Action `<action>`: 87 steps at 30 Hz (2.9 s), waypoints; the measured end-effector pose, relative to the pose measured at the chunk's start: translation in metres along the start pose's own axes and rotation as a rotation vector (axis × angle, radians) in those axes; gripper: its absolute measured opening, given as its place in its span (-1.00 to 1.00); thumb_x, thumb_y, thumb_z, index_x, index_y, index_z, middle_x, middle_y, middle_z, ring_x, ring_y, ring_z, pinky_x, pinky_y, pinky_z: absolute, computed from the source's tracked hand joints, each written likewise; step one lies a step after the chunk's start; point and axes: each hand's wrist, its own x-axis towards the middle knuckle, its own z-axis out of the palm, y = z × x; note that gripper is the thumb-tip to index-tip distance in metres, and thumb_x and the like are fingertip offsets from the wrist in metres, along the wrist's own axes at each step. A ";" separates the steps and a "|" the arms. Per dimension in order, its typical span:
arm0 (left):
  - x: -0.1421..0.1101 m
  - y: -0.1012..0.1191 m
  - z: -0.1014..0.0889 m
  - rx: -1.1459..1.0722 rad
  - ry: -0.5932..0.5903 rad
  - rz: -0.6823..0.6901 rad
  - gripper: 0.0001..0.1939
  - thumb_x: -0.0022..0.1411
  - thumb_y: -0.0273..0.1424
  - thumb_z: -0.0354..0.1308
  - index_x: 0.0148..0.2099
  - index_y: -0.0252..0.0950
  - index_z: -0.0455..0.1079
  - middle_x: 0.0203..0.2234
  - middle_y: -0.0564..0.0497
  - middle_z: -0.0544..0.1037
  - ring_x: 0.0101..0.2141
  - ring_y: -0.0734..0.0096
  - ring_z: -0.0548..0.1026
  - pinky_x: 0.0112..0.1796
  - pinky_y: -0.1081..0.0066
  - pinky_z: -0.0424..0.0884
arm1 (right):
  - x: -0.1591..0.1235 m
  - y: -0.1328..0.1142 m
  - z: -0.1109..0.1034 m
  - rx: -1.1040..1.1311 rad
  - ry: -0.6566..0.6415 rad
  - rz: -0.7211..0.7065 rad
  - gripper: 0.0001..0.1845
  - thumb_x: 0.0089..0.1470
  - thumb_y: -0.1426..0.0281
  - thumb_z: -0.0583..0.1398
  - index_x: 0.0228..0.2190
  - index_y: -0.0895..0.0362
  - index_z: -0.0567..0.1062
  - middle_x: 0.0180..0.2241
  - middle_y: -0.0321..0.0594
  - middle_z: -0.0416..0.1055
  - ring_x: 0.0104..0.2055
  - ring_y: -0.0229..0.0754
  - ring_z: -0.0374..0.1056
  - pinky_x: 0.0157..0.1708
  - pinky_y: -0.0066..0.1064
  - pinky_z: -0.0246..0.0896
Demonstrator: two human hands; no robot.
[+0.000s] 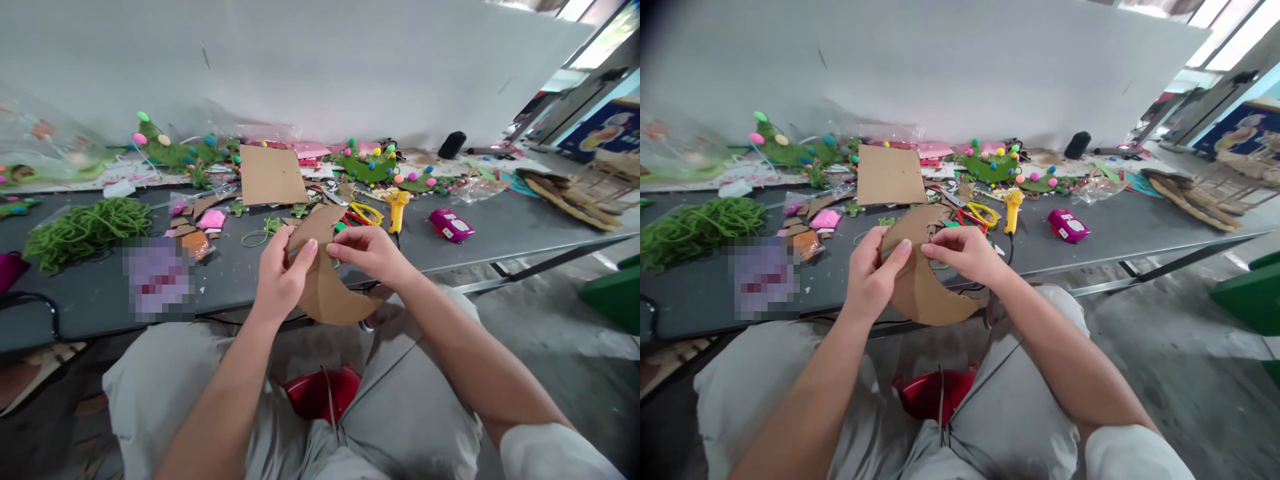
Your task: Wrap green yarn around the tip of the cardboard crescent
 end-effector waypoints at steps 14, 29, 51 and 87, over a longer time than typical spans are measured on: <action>0.002 -0.006 0.000 -0.228 -0.025 -0.193 -0.77 0.18 -0.23 0.32 -0.21 -0.26 0.46 -0.40 0.04 0.51 -0.40 0.39 0.45 -0.38 0.44 0.40 | -0.001 0.004 -0.013 -0.085 -0.137 -0.075 -0.70 0.17 0.18 0.26 -0.38 0.19 0.46 -0.47 -0.30 0.38 -0.45 -0.34 0.25 -0.40 -0.44 0.21; 0.004 -0.002 -0.006 -0.006 -0.008 -0.083 -0.80 0.24 -0.25 0.27 -0.28 -0.28 0.39 -0.46 0.08 0.42 -0.43 0.46 0.34 -0.41 0.46 0.29 | -0.002 0.003 -0.007 -0.091 0.012 -0.110 -0.61 0.10 0.10 0.31 -0.18 0.14 0.59 -0.21 -0.17 0.54 -0.23 -0.22 0.40 -0.24 -0.39 0.33; 0.006 -0.009 -0.005 -0.288 0.012 -0.248 -0.74 0.17 -0.21 0.32 -0.18 -0.24 0.44 -0.39 0.04 0.51 -0.40 0.37 0.48 -0.36 0.40 0.45 | 0.008 0.016 -0.009 -0.215 0.084 -0.169 -0.68 0.30 0.18 0.08 -0.42 0.10 0.27 -0.50 -0.36 0.13 -0.46 -0.31 0.09 -0.43 -0.39 0.05; 0.005 -0.008 -0.010 -0.187 0.184 -0.176 -0.75 0.16 -0.20 0.34 -0.22 -0.24 0.45 -0.43 0.08 0.45 -0.45 0.46 0.40 -0.42 0.48 0.37 | 0.012 0.013 -0.010 -0.405 0.248 -0.146 -0.76 0.22 0.32 0.12 -0.48 0.11 0.29 -0.54 -0.36 0.14 -0.47 -0.29 0.06 -0.45 -0.38 -0.05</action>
